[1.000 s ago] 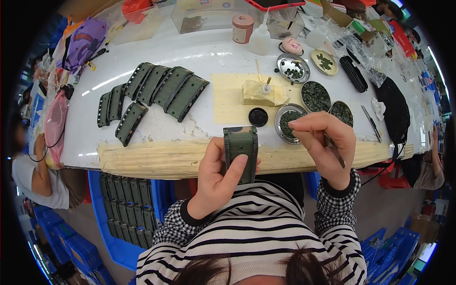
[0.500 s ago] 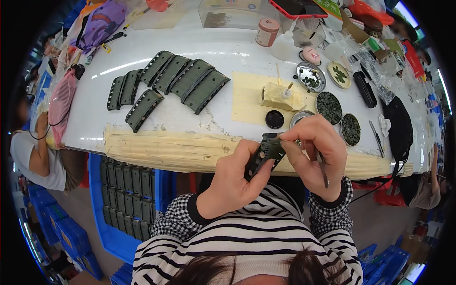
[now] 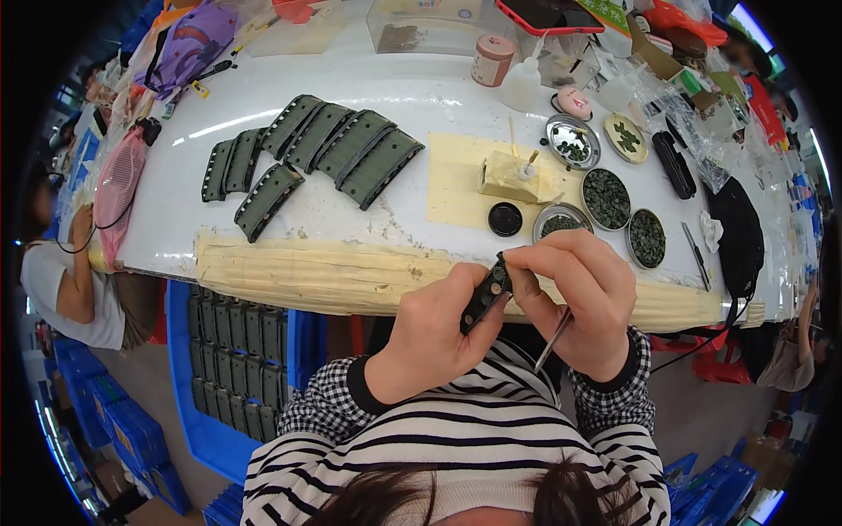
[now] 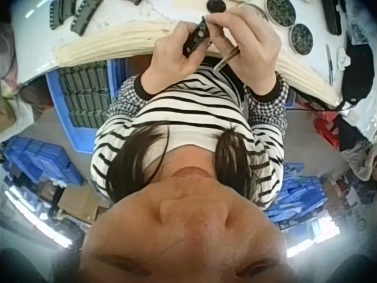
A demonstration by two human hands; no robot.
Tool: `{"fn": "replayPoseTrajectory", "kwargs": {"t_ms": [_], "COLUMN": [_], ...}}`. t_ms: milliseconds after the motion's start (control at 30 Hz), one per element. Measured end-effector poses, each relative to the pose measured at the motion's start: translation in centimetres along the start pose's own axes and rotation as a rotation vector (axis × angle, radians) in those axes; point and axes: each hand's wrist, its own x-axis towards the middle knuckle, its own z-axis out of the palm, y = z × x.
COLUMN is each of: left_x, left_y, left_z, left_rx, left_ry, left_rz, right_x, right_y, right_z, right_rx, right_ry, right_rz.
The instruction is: Cleaning small plastic toy tank tread parts using a handheld tool.
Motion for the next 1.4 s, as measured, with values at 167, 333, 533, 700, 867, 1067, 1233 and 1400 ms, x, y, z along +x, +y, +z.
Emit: {"fn": "replayPoseTrajectory", "kwargs": {"t_ms": [167, 333, 533, 700, 867, 1067, 1233, 1400], "left_x": [-0.1, -0.1, -0.3, -0.5, -0.6, -0.4, -0.5, -0.6], "left_y": [0.0, -0.1, -0.4, -0.7, -0.6, -1.1, -1.4, -2.7], "left_z": [-0.1, -0.1, -0.4, -0.5, -0.6, 0.0, -0.3, -1.2], "left_rx": [0.054, 0.083, 0.102, 0.123, 0.150, -0.049, -0.367, -0.558], "left_ry": [0.008, 0.003, -0.015, -0.022, -0.045, -0.025, -0.083, -0.197], "left_rz": [0.018, 0.034, 0.040, 0.057, 0.065, 0.034, -0.125, -0.284], "right_x": [-0.2, -0.4, -0.6, -0.8, -0.9, -0.8, -0.7, 0.0], "right_y": [-0.1, -0.1, -0.7, -0.5, -0.4, -0.3, -0.8, 0.9], "right_z": [0.0, -0.2, -0.2, 0.0, 0.1, 0.2, -1.1, -1.5], "right_rx": [-0.042, -0.016, 0.032, 0.031, 0.014, 0.092, 0.077, 0.049], "right_ry": [0.005, -0.042, -0.076, -0.077, -0.103, -0.011, 0.085, 0.147], "right_rz": [-0.046, -0.029, -0.004, -0.021, -0.031, 0.042, 0.180, 0.292]}}
